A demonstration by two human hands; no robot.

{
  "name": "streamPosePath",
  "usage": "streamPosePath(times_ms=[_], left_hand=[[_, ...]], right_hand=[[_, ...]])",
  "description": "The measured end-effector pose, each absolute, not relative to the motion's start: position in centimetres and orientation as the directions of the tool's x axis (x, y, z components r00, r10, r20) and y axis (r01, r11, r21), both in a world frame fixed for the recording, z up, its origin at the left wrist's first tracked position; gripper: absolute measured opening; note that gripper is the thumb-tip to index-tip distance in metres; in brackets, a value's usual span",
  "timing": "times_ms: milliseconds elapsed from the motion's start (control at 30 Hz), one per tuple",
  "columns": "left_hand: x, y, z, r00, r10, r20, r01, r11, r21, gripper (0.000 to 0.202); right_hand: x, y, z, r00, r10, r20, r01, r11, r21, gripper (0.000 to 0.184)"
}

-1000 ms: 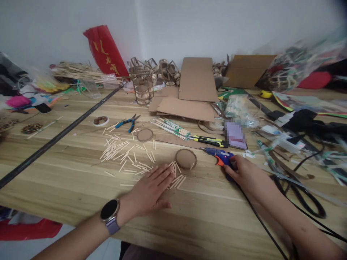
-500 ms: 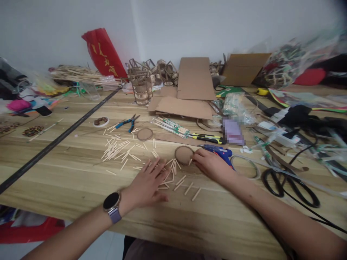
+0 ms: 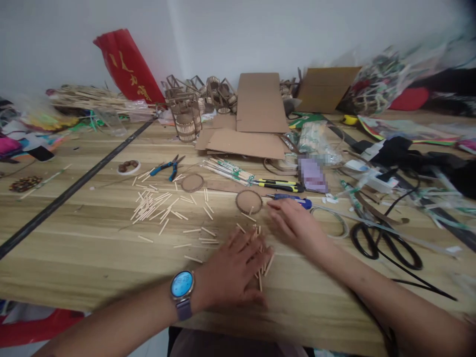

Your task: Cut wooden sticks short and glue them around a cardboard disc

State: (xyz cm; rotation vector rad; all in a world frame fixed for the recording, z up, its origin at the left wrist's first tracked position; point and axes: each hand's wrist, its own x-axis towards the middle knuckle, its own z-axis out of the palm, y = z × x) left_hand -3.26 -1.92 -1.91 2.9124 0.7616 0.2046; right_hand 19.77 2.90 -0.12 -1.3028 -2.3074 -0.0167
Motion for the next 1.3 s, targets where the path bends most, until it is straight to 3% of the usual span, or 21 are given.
streamPosePath(times_ms=[67, 200, 333, 467, 767, 1033, 1167, 1300], left_hand=[[-5.0, -2.2, -1.9, 0.795, 0.598, 0.100, 0.591, -0.801, 0.097, 0.095], [-10.2, -2.9, -3.3, 0.543, 0.838, 0.062, 0.839, -0.544, 0.004, 0.116], [-11.7, -2.8, -4.6, 0.513, 0.858, 0.017, 0.857, -0.514, 0.030, 0.121], [-8.5, -1.8, -4.8, 0.626, 0.777, 0.062, 0.770, -0.629, 0.111, 0.127], [-3.7, 0.1, -4.5, 0.748, 0.646, 0.154, 0.621, -0.762, 0.181, 0.120], [-1.8, 0.4, -3.9, 0.808, 0.571, 0.148, 0.546, -0.819, 0.179, 0.112], [-1.6, 0.7, -3.6, 0.760, 0.620, 0.192, 0.584, -0.782, 0.217, 0.103], [-1.2, 1.3, -3.5, 0.706, 0.682, 0.192, 0.630, -0.729, 0.268, 0.096]], right_hand=[[20.2, 0.4, -0.2, -0.469, 0.784, 0.406, 0.768, 0.589, -0.252, 0.044], [20.1, -3.5, -1.9, -0.585, 0.769, 0.258, 0.752, 0.633, -0.182, 0.109], [18.3, -3.8, -4.1, -0.632, 0.755, 0.174, 0.740, 0.655, -0.156, 0.130], [16.7, -2.5, -4.8, -0.625, 0.763, 0.167, 0.751, 0.646, -0.136, 0.129], [18.5, -1.5, -4.2, -0.633, 0.759, 0.152, 0.746, 0.651, -0.143, 0.118], [20.3, -1.8, -4.0, -0.644, 0.759, 0.092, 0.706, 0.637, -0.309, 0.107], [20.8, -1.9, -3.6, -0.617, 0.767, 0.175, 0.689, 0.634, -0.352, 0.101], [20.6, -0.7, -3.7, -0.573, 0.791, 0.214, 0.723, 0.611, -0.322, 0.081]])
